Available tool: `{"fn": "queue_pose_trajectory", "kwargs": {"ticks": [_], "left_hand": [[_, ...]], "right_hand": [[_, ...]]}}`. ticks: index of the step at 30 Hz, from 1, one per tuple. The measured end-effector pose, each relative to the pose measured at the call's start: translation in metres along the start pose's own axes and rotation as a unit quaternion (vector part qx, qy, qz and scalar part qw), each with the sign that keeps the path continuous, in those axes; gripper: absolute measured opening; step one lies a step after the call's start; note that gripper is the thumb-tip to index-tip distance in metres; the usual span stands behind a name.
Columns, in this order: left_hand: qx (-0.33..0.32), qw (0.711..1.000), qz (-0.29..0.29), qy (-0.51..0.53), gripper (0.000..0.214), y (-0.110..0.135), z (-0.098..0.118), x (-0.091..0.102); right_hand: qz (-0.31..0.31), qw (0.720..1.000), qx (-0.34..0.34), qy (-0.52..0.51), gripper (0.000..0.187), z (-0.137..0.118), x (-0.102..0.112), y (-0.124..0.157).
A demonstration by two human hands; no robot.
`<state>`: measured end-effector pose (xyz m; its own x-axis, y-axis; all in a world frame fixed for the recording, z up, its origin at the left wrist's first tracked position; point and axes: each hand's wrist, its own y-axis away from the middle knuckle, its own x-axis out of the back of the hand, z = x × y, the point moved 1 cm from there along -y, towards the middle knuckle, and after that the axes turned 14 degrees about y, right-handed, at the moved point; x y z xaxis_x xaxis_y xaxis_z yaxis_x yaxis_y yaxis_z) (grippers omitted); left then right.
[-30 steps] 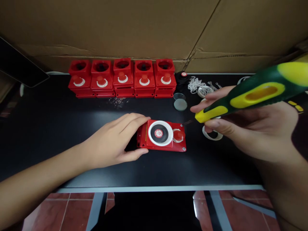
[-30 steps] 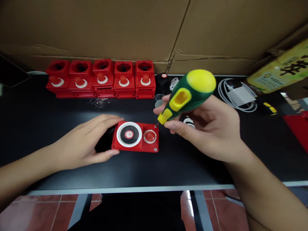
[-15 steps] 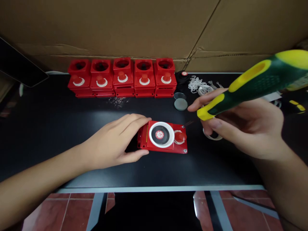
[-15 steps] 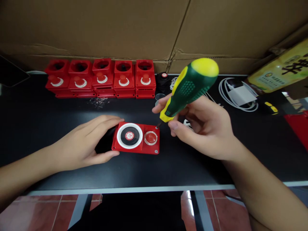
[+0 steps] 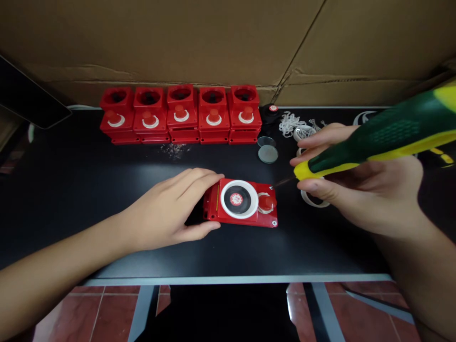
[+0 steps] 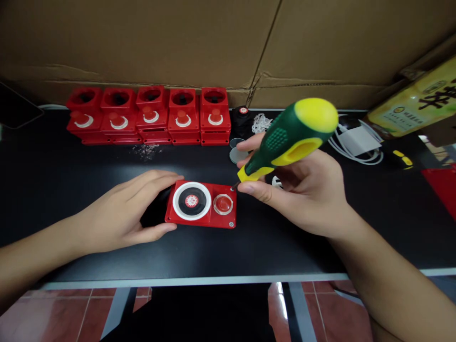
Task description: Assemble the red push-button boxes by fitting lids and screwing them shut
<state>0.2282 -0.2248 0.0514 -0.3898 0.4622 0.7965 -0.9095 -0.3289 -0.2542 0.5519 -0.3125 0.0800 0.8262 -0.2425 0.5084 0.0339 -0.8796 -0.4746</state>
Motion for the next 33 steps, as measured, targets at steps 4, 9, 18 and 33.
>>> {"fn": "queue_pose_trajectory", "kwargs": {"ticks": [4, 9, 18, 33], "left_hand": [[-0.002, 1.0, -0.001, -0.006, 0.062, 0.0, -0.001, -0.001], [0.004, 1.0, -0.006, -0.007, 0.06, 0.0, 0.0, 0.0], [0.002, 1.0, -0.004, -0.004, 0.06, -0.001, 0.001, 0.001], [0.002, 1.0, -0.007, 0.009, 0.061, -0.001, 0.001, 0.002]], "right_hand": [[-0.013, 0.997, 0.061, 0.049, 0.044, 0.004, 0.001, -0.005], [-0.039, 0.998, 0.052, -0.015, 0.042, 0.0, 0.002, -0.002], [-0.032, 0.999, -0.016, -0.037, 0.044, -0.007, 0.004, 0.004], [-0.013, 0.997, 0.041, 0.071, 0.026, 0.0, 0.003, 0.0]]}}
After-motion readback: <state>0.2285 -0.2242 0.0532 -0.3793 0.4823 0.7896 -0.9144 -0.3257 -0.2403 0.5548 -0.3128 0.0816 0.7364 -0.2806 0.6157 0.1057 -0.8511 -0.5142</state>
